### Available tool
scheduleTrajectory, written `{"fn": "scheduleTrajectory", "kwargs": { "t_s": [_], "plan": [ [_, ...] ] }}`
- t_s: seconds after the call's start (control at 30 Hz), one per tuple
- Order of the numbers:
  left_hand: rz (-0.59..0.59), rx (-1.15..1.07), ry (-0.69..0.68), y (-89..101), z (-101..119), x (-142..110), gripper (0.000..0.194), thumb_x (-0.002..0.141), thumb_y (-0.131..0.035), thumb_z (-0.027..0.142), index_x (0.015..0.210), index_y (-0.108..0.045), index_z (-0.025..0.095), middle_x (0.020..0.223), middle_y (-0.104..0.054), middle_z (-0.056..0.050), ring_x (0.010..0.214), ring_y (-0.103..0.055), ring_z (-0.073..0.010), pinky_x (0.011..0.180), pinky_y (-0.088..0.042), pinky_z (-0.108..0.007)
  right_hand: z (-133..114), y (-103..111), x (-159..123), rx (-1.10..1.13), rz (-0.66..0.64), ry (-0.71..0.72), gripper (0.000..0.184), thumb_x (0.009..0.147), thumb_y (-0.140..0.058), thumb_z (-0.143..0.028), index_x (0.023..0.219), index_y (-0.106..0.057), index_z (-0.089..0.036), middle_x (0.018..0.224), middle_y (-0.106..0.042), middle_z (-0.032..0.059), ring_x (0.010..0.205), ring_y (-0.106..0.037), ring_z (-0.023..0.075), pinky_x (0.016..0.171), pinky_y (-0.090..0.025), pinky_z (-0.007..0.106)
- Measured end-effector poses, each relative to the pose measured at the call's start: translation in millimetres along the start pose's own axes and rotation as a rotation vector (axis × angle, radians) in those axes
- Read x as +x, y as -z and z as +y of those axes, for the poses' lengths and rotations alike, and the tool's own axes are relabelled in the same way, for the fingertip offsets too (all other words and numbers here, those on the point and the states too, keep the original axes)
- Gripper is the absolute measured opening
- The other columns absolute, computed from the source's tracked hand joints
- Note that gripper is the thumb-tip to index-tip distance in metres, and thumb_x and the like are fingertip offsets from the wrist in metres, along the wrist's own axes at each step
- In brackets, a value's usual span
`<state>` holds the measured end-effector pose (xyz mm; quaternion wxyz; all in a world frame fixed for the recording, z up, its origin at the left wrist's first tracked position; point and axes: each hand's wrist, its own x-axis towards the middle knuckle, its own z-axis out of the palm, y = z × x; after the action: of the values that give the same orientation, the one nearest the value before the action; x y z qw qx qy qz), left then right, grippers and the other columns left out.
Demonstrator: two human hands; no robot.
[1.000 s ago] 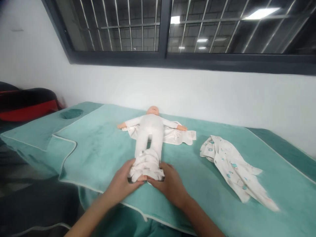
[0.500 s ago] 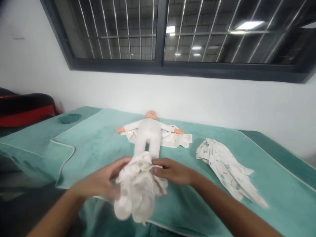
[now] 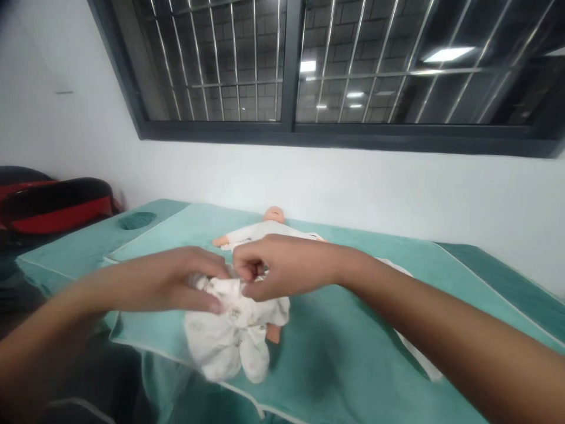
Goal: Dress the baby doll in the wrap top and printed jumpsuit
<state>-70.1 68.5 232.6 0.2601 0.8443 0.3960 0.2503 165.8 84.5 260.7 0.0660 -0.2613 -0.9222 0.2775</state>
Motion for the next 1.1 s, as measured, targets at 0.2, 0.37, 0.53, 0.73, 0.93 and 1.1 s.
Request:
{"fn": "scheduleTrajectory", "kwargs": {
  "t_s": [0.2,0.37,0.53,0.73,0.93,1.1],
  "plan": [
    [-0.056,0.175,0.042,13.8,-9,1,0.033,0.074,-0.067,0.051,0.095,-0.068,0.026,0.084,-0.064,0.0,0.072,-0.058,-0.0181,0.061,-0.042,-0.023,23,-3,18,0.48,0.45,0.104,0.026,0.086,-0.062,-0.042,0.08,-0.048,-0.021,0.069,-0.043,-0.005,0.058,-0.039,0.0082,0.052,-0.03,0.021],
    [0.067,0.017,0.119,17.2,-22,-2,0.023,0.08,-0.061,0.044,0.078,-0.065,0.022,0.075,-0.062,0.001,0.069,-0.058,-0.016,0.062,-0.045,-0.024,22,-12,41,0.757,0.557,0.231,0.032,0.084,-0.065,-0.048,0.081,-0.047,-0.022,0.071,-0.047,-0.0043,0.058,-0.043,0.009,0.054,-0.035,0.023],
    [0.834,-0.035,0.193,7.3,-62,19,0.028,0.078,-0.064,0.042,0.096,-0.058,0.022,0.095,-0.062,-0.001,0.091,-0.06,-0.019,0.079,-0.05,-0.03,35,-1,77,0.756,0.734,0.204,0.033,0.084,-0.063,-0.05,0.082,-0.047,-0.022,0.077,-0.046,-0.0037,0.065,-0.045,0.0089,0.062,-0.038,0.023],
    [0.877,-0.205,0.259,-63.3,-106,45,0.075,0.076,-0.066,0.046,0.137,-0.031,0.02,0.144,-0.034,-0.015,0.125,-0.047,-0.0267,0.1,-0.044,-0.042,95,10,156,0.933,1.039,0.176,0.042,0.079,-0.066,-0.055,0.077,-0.039,-0.023,0.074,-0.044,-0.0048,0.071,-0.049,0.0104,0.071,-0.043,0.025],
    [0.609,-0.307,0.432,-140.7,-175,46,0.072,0.076,-0.061,0.022,0.14,-0.03,0.019,0.133,-0.048,-0.014,0.117,-0.053,-0.0249,0.101,-0.043,-0.044,176,-54,170,0.535,0.742,-0.131,0.023,0.074,-0.067,-0.034,0.083,-0.052,-0.021,0.081,-0.057,-0.0016,0.079,-0.055,0.0149,0.079,-0.044,0.032],
    [0.681,-0.14,0.516,-133.6,-204,46,0.058,0.073,-0.051,0.008,0.13,-0.045,0.019,0.123,-0.054,-0.011,0.115,-0.054,-0.026,0.1,-0.043,-0.044,267,-58,124,0.049,0.905,-0.332,0.027,0.081,-0.057,-0.036,0.102,-0.057,-0.02,0.112,-0.06,0.0079,0.107,-0.055,0.0224,0.099,-0.038,0.04]
  ]
}}
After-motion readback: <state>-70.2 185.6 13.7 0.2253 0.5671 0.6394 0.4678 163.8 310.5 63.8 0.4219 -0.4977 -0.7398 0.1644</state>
